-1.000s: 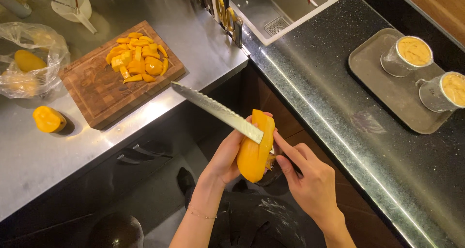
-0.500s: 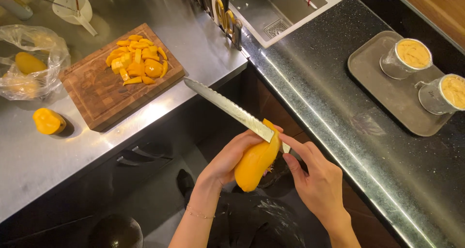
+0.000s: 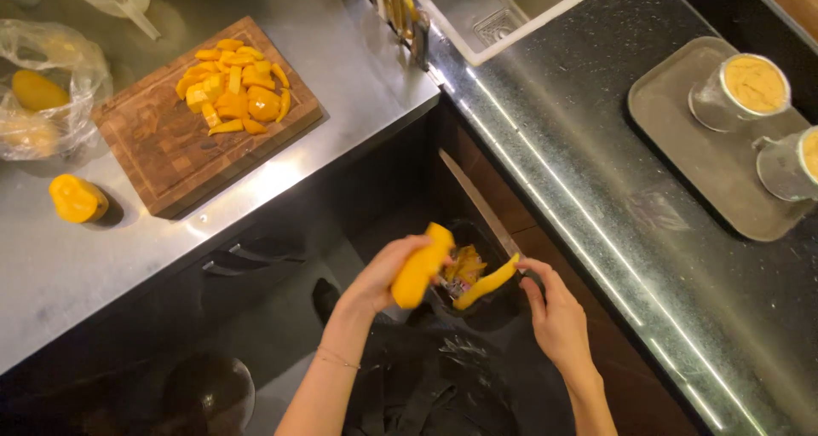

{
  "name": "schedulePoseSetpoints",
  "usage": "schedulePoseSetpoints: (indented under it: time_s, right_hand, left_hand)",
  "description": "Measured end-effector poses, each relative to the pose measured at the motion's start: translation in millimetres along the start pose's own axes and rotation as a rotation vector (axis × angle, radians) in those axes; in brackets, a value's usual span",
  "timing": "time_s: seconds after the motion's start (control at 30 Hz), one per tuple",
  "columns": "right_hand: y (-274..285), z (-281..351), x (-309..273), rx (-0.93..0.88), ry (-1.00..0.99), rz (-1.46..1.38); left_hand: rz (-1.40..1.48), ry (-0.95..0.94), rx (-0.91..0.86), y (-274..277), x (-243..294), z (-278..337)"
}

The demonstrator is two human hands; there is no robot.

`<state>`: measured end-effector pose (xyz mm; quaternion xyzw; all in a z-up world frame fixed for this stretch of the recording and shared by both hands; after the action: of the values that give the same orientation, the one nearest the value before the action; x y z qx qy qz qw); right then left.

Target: Peeling and slicing mangoes on a wooden cutting board.

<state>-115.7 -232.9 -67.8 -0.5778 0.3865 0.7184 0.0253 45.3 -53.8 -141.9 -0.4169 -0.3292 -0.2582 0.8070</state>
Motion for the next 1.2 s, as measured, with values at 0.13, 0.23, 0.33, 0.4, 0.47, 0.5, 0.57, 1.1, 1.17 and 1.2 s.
schedulePoseSetpoints:
  time_s: [0.13, 0.23, 0.33, 0.4, 0.47, 0.5, 0.57, 1.1, 1.17, 1.2]
  right_hand:
    - [-27.1, -8.2, 68.9, -0.106, -0.078, 0.076]
    - [-35.6, -25.4, 73.3, -0.043, -0.242, 0.202]
    - [-51.0, -43.4, 50.5, 0.117, -0.142, 0.138]
    - [-75.5, -60.4, 25.4, 0.175, -0.019, 0.017]
    - [-129.0, -77.0, 8.9, -0.032, -0.127, -0.327]
    - [-155.5, -86.2, -21.6, -0.041, -0.121, -0.329]
    - [-223.5, -92.0, -76.8, -0.231, -0.251, -0.359]
    - [-480.1, -143.8, -191.3, -0.371, 0.156, 0.460]
    - [-481.9, -142.5, -193.9, -0.355, 0.151, 0.463]
    - [-483.6, -142.7, -192.0, -0.358, 0.151, 0.469]
  left_hand:
    - [0.243, -0.065, 0.397, 74.3, 8.5, 30.1]
    - [0.357, -0.164, 0.572, 137.4, 24.5, 63.8]
    - [0.382, -0.276, 0.734, 218.4, 36.9, 102.5]
    - [0.383, -0.332, 0.830, 267.5, 59.9, 129.1]
    - [0.036, -0.334, 1.013, 310.1, 103.1, 159.9]
    - [0.040, -0.338, 1.022, 330.6, 121.9, 162.2]
    - [-0.461, -0.180, 1.178, 374.6, 164.2, 173.7]
    - [-1.433, -0.592, 1.141, 442.5, 180.1, 166.7]
    - [-1.366, -0.551, 1.161, 445.3, 173.2, 165.8]
    - [-1.359, -0.549, 1.161, 445.9, 173.1, 164.4]
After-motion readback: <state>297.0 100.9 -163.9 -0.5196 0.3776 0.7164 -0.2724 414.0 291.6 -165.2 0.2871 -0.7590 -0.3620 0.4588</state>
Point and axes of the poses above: each hand's wrist, its own z-axis away from the middle knuckle, its own y-axis out of the back of the hand, x = y × z, the point moved 7 cm from there along -z, towards the middle knuckle, and after that the axes turned 14 degrees about -z, right-handed, at the moved point
